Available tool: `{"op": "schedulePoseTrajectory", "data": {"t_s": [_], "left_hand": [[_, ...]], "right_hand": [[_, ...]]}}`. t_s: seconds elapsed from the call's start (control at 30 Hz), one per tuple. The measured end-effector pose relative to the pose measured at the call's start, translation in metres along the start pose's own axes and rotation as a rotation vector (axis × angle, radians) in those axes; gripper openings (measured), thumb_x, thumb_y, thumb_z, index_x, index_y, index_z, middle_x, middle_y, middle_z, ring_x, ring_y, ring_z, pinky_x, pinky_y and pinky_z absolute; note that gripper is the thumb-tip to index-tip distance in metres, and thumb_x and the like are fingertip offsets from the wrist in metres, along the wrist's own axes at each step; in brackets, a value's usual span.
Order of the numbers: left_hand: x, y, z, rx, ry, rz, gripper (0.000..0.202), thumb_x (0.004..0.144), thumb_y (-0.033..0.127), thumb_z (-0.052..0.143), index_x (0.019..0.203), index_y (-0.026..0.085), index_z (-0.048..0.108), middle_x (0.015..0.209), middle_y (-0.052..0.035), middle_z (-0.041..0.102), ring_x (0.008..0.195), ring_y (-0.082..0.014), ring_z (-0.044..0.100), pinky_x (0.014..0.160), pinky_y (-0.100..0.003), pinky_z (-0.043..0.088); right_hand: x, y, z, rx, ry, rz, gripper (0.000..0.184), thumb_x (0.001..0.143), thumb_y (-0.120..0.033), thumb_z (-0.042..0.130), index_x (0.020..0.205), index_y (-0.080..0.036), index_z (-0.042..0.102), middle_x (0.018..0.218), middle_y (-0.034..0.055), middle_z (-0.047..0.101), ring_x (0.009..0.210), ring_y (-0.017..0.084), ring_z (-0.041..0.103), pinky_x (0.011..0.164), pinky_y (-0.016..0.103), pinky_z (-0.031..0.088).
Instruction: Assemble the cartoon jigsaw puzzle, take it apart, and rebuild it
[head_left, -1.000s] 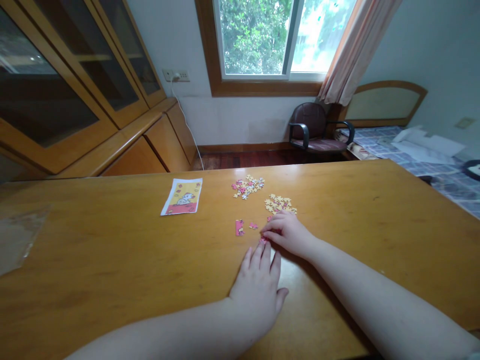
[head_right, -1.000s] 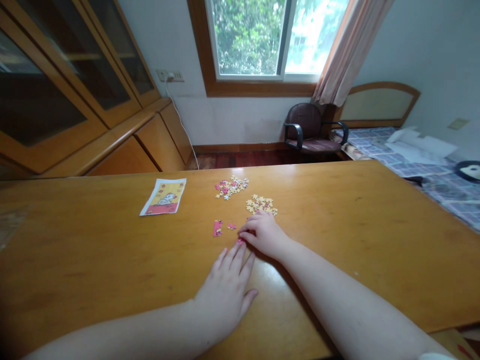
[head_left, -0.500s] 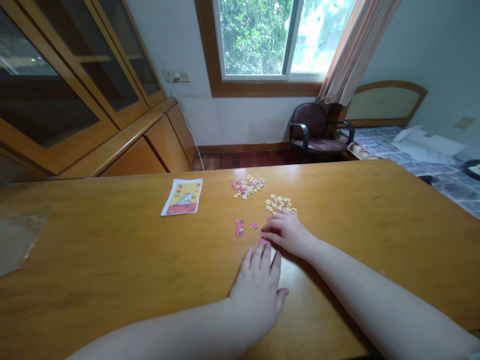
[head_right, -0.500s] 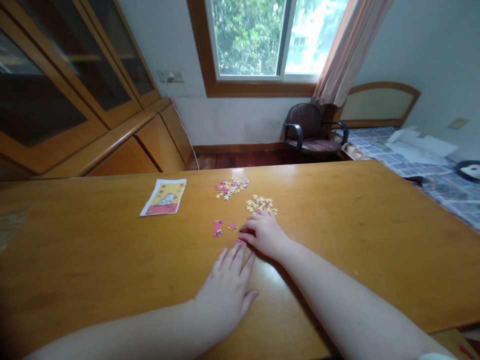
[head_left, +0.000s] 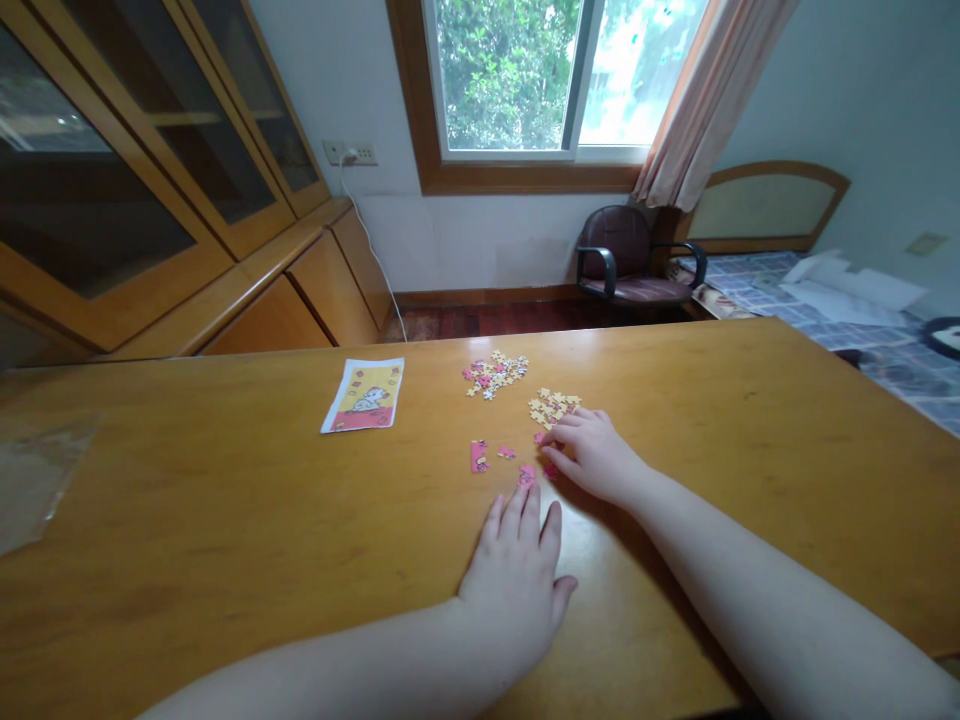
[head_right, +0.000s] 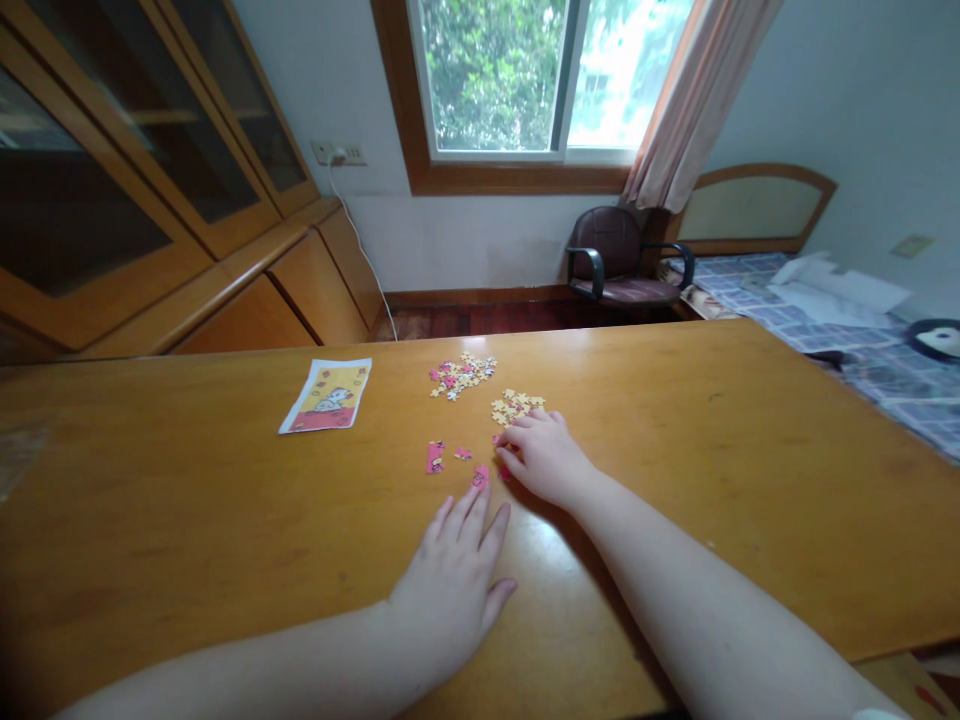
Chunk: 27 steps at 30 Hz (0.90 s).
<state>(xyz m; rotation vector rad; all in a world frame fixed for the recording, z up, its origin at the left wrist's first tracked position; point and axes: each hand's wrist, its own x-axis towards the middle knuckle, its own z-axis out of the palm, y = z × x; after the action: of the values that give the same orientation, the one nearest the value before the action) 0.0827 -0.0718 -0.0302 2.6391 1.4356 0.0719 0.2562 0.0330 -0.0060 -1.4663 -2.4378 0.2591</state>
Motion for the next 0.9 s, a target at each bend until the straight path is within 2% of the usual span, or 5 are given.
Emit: {"op": "schedulePoseTrajectory", "data": {"t_s": [0.27,0.43,0.53,0.73,0.9], "left_hand": [[0.000,0.001,0.001,0.027,0.013,0.003,0.066,0.090,0.054,0.038,0.143,0.014,0.041,0.150,-0.0190,0.036,0.139,-0.0343,0.029,0.112,-0.054,0.026],[0.000,0.001,0.007,0.035,0.053,0.000,0.067,0.090,0.054,0.038,0.144,0.014,0.039,0.150,-0.0181,0.037,0.138,-0.0329,0.031,0.113,-0.053,0.025],[0.000,0.000,0.006,0.039,0.058,0.005,0.067,0.091,0.055,0.037,0.144,0.014,0.039,0.150,-0.0182,0.036,0.139,-0.0329,0.030,0.113,-0.054,0.024],[0.000,0.001,0.002,0.046,0.019,0.005,0.066,0.091,0.055,0.036,0.142,0.014,0.042,0.151,-0.0198,0.033,0.140,-0.0340,0.028,0.112,-0.054,0.026],[0.002,0.001,-0.001,0.033,0.011,0.010,0.066,0.091,0.055,0.034,0.143,0.013,0.041,0.151,-0.0208,0.032,0.141,-0.0345,0.027,0.111,-0.055,0.026]], "right_hand": [[0.000,-0.003,0.002,-0.027,-0.007,-0.047,0.028,0.095,-0.035,0.046,0.106,-0.025,0.070,0.108,0.0082,0.066,0.103,0.023,0.052,0.093,0.042,0.033],[-0.003,-0.008,0.011,-0.035,-0.067,-0.194,0.038,0.094,-0.044,0.046,0.130,-0.037,0.057,0.145,0.0050,0.045,0.135,0.034,0.029,0.109,0.061,0.012],[-0.003,-0.008,0.014,-0.007,-0.065,-0.188,0.037,0.094,-0.043,0.047,0.128,-0.033,0.059,0.139,0.0053,0.052,0.138,0.034,0.028,0.111,0.063,0.008],[0.001,-0.002,0.015,0.091,0.004,-0.202,0.036,0.091,-0.014,0.047,0.116,-0.029,0.067,0.122,0.0042,0.066,0.131,0.026,0.041,0.113,0.057,0.010],[0.003,0.000,0.020,0.097,0.024,-0.203,0.025,0.091,-0.019,0.054,0.098,-0.032,0.074,0.101,0.0012,0.072,0.105,0.021,0.055,0.109,0.051,0.018]]}}
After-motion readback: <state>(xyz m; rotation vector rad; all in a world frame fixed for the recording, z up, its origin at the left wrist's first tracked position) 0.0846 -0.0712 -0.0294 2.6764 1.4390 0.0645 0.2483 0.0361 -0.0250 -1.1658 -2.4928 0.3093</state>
